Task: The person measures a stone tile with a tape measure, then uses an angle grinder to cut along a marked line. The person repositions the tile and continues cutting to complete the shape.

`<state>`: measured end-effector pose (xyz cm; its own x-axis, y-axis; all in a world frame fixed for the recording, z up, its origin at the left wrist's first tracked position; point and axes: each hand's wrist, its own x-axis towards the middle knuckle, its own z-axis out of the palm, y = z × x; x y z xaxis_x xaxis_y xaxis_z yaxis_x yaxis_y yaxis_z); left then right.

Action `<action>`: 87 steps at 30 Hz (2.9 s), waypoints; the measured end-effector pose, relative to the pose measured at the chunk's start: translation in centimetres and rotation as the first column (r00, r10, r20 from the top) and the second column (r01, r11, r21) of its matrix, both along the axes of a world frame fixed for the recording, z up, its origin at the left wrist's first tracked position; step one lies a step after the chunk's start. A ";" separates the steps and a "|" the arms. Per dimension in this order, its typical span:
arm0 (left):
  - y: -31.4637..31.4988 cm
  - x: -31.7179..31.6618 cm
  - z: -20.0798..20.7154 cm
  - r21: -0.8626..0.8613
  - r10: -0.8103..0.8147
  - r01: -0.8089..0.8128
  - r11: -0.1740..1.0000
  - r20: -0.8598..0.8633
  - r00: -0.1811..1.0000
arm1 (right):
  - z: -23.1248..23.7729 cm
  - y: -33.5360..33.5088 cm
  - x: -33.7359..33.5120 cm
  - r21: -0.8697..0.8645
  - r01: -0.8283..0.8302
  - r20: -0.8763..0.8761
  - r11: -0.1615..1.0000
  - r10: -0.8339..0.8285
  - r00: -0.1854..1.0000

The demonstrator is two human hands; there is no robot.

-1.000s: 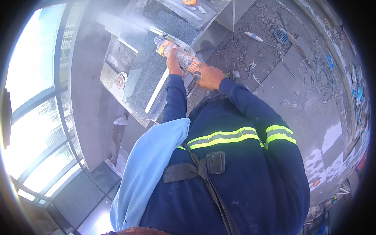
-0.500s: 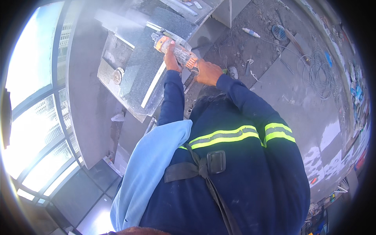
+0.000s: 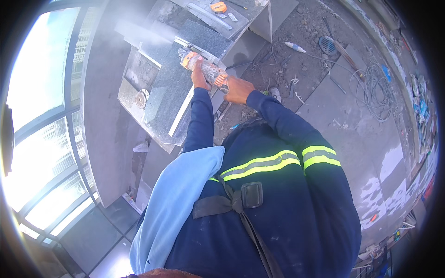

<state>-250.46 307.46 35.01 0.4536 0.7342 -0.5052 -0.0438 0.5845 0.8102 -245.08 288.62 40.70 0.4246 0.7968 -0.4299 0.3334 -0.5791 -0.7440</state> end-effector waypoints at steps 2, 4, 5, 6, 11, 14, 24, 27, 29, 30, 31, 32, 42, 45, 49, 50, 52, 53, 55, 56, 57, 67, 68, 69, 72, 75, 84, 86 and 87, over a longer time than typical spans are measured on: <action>-0.1 0.0 0.1 0.000 -0.005 0.005 1.000 0.040 0.999 | 0.3 -0.1 0.0 -0.014 0.022 -0.011 1.000 -0.022 1.000; -0.7 -0.3 0.4 0.002 -0.009 0.009 1.000 0.058 0.998 | 0.9 -0.5 -0.4 -0.025 0.037 -0.017 0.999 -0.038 0.999; -1.3 -0.4 0.5 0.009 -0.008 0.008 1.000 0.068 0.998 | 1.1 -1.0 -0.5 -0.027 0.040 -0.011 0.999 -0.040 0.999; -1.8 -0.4 0.6 0.011 -0.009 0.008 1.000 0.071 0.997 | 1.4 -1.5 -0.6 -0.039 0.045 -0.004 0.998 -0.045 0.999; -3.7 -0.9 1.3 0.038 -0.006 0.003 0.999 0.079 0.997 | 1.8 -3.1 -1.0 -0.064 0.043 -0.024 0.997 -0.045 0.999; -3.4 -0.8 1.4 0.024 -0.014 0.012 1.000 0.081 0.997 | 1.5 -2.9 -0.9 -0.055 0.042 -0.015 0.998 -0.042 0.999; -1.4 0.0 0.7 0.021 0.013 -0.014 1.000 0.060 0.998 | 0.0 -0.8 -0.3 -0.033 0.015 0.005 0.999 -0.015 1.000; -2.2 -0.4 1.1 0.012 -0.005 0.005 1.000 0.064 0.998 | 0.4 -1.7 -0.7 -0.004 0.034 -0.001 0.999 -0.034 0.999; -3.2 -0.7 1.4 0.014 -0.013 0.012 1.000 0.079 0.997 | 0.8 -2.6 -1.1 -0.037 0.041 -0.011 0.998 -0.041 0.999; -3.7 -0.8 1.6 0.014 -0.017 0.016 1.000 0.082 0.996 | 0.9 -2.9 -1.2 -0.071 0.046 -0.016 0.996 -0.047 0.999; -4.0 -0.9 1.8 0.019 -0.019 0.017 1.000 0.083 0.996 | 1.0 -3.3 -1.3 -0.050 0.045 -0.019 0.998 -0.046 0.999; -4.3 -1.0 1.9 0.023 -0.021 0.019 1.000 0.080 0.997 | 1.1 -3.6 -1.3 -0.049 0.042 -0.025 0.998 -0.044 0.999; -2.7 -0.5 1.1 0.016 -0.020 0.019 1.000 0.081 0.997 | 0.0 -2.3 -0.8 -0.016 0.025 -0.012 1.000 -0.025 1.000; -1.9 -0.3 0.6 -0.001 -0.004 0.004 1.000 0.063 0.998 | -0.1 -1.4 -0.5 -0.016 0.026 -0.020 1.000 -0.026 0.999; -1.9 -0.4 0.6 -0.006 -0.020 0.021 1.000 0.066 0.998 | 0.4 -1.6 -0.6 -0.031 0.037 0.002 0.999 -0.037 0.999; -2.3 -0.6 0.6 0.001 -0.019 0.019 1.000 0.066 0.998 | 0.7 -2.1 -0.7 -0.034 0.042 0.001 0.999 -0.042 0.999; -3.1 -0.8 0.8 0.009 -0.014 0.013 1.000 0.072 0.997 | 1.2 -2.8 -0.9 -0.047 0.050 -0.011 0.998 -0.051 0.999; -3.8 -1.0 0.9 0.005 -0.007 0.006 1.000 0.078 0.997 | 1.4 -3.3 -1.0 -0.062 0.051 -0.024 0.997 -0.053 0.998; -4.5 -1.1 1.0 -0.002 0.000 0.000 1.000 0.088 0.996 | 1.8 -3.9 -1.1 -0.079 0.049 -0.038 0.996 -0.052 0.998; -4.7 -1.2 1.1 0.000 0.000 0.000 1.000 0.092 0.996 | 1.8 -4.1 -1.2 -0.078 0.045 -0.041 0.996 -0.048 0.998; -4.7 -1.2 1.2 -0.001 0.000 0.000 1.000 0.088 0.996 | 1.8 -4.2 -1.2 -0.073 0.045 -0.041 0.996 -0.048 0.998; -2.7 -0.5 0.9 -0.004 -0.003 0.004 1.000 0.078 0.997 | 0.1 -2.0 -0.7 -0.043 0.028 -0.019 0.999 -0.029 0.999; -2.4 -0.5 0.8 -0.009 -0.011 0.011 1.000 0.079 0.997 | 0.1 -1.8 -0.7 -0.045 0.025 -0.017 0.999 -0.026 1.000; -2.2 -0.5 0.7 -0.028 -0.013 0.014 1.000 0.059 0.998 | 0.1 -1.7 -0.7 -0.062 0.021 -0.015 0.998 -0.022 1.000; -2.6 -0.7 0.8 -0.030 -0.031 0.034 0.999 0.074 0.997 | 0.5 -2.2 -0.9 -0.018 0.037 0.016 0.999 -0.037 0.999; -4.2 -1.0 1.1 0.021 -0.010 0.008 1.000 0.096 0.995 | 1.2 -3.6 -1.2 -0.044 0.054 -0.015 0.998 -0.055 0.998; -5.2 -1.4 1.3 0.024 -0.045 0.044 0.999 0.084 0.995 | 1.3 -4.6 -1.7 -0.070 0.060 0.000 0.996 -0.061 0.998; -4.6 -1.3 1.0 0.020 -0.037 0.035 0.999 0.077 0.996 | 1.0 -4.1 -1.5 -0.043 0.049 -0.009 0.998 -0.049 0.999; -4.3 -1.1 0.9 0.011 -0.030 0.030 1.000 0.063 0.998 | 0.9 -3.9 -1.3 -0.036 0.045 -0.009 0.998 -0.045 0.999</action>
<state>-251.57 303.19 35.88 0.5064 0.7245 -0.4676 -0.0779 0.5785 0.8119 -246.41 284.75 41.58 0.4555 0.7609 -0.4620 0.2994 -0.6197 -0.7255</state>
